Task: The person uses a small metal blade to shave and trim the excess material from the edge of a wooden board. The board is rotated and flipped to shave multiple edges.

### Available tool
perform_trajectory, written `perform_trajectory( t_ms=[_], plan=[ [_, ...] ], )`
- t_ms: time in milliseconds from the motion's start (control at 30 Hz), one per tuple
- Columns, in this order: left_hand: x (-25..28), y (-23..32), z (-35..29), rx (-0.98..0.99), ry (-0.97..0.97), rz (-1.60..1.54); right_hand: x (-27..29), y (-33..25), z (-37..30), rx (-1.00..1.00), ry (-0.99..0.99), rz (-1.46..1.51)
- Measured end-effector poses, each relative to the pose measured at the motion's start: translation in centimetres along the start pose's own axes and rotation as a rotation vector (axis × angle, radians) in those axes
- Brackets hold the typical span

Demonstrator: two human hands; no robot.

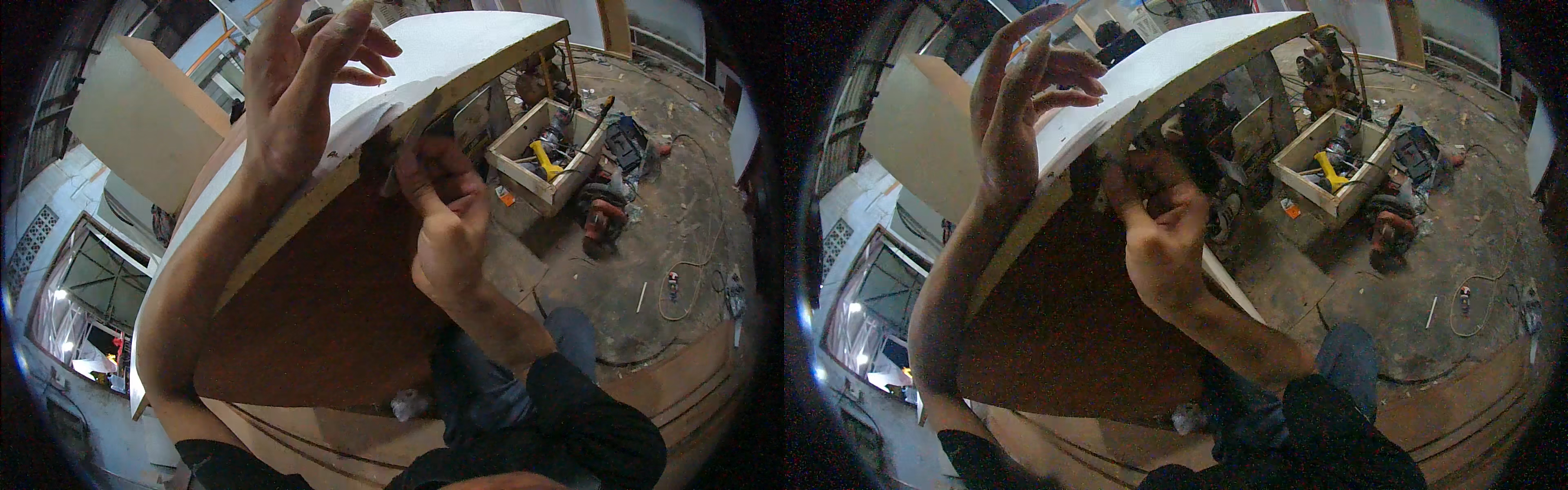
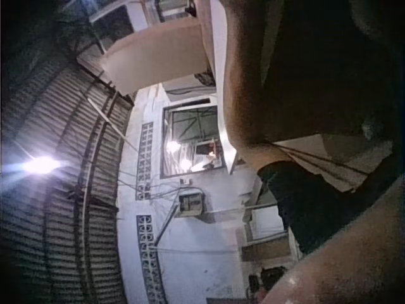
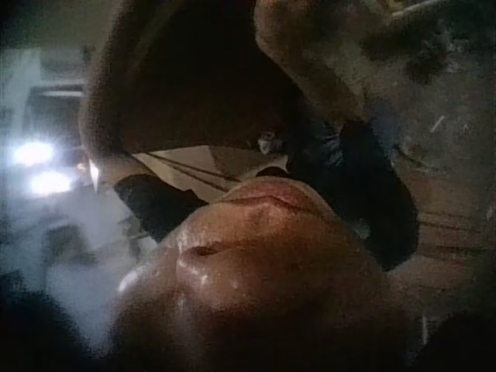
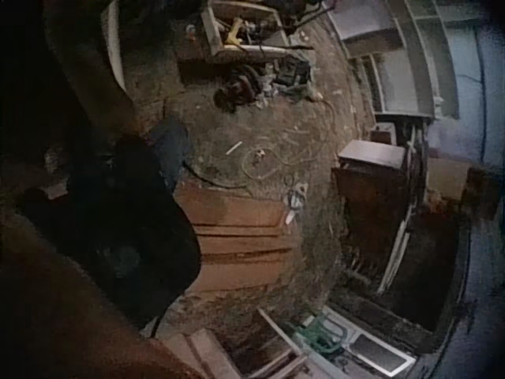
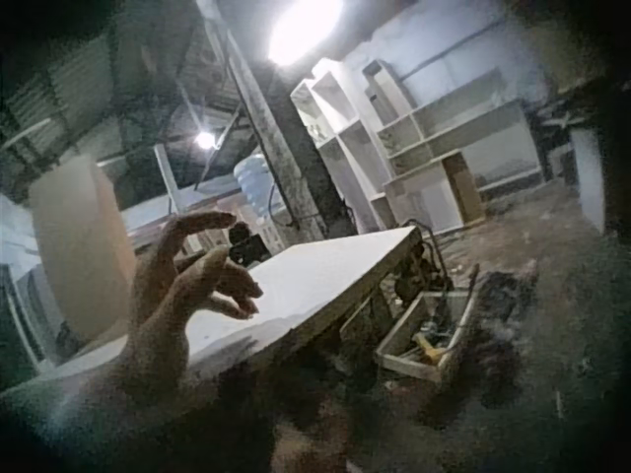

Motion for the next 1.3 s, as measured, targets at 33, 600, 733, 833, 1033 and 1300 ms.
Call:
perform_trajectory(
  t_ms=[33,600,733,833,1033,1300],
  plan=[
    [0.3,0.1,0.5,0.082,-0.019,-0.069,0.1,-0.1,0.1,0.003,0.007,-0.006],
    [-0.2,1.5,-0.2,-0.19,-0.049,0.106,5.7,-5.1,-1.0,0.295,0.125,-0.243],
    [0.0,2.2,-0.5,-0.243,-0.14,0.305,5.5,-5.2,-0.7,0.199,-0.003,-0.349],
    [0.3,1.8,-1.1,-0.152,-0.366,0.326,5.7,-6.1,-0.3,0.17,-0.042,-0.469],
    [1.6,1.7,-4.2,-0.197,-0.482,0.4,4.0,-6.8,-0.4,0.401,-0.12,-0.762],
    [3.2,0.0,-4.6,-0.092,-0.284,0.186,-0.2,-5.7,-0.7,0.361,-0.297,-0.779]
  ],
)
Point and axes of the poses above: each hand's wrist, its own z-axis towards the middle knuckle, its own x-axis out of the back of the hand, y = z × x, the point moved 9 cm from there along z, towards the middle knuckle, and after that the axes turned 7 degrees about -x, right-handed, at the moved point
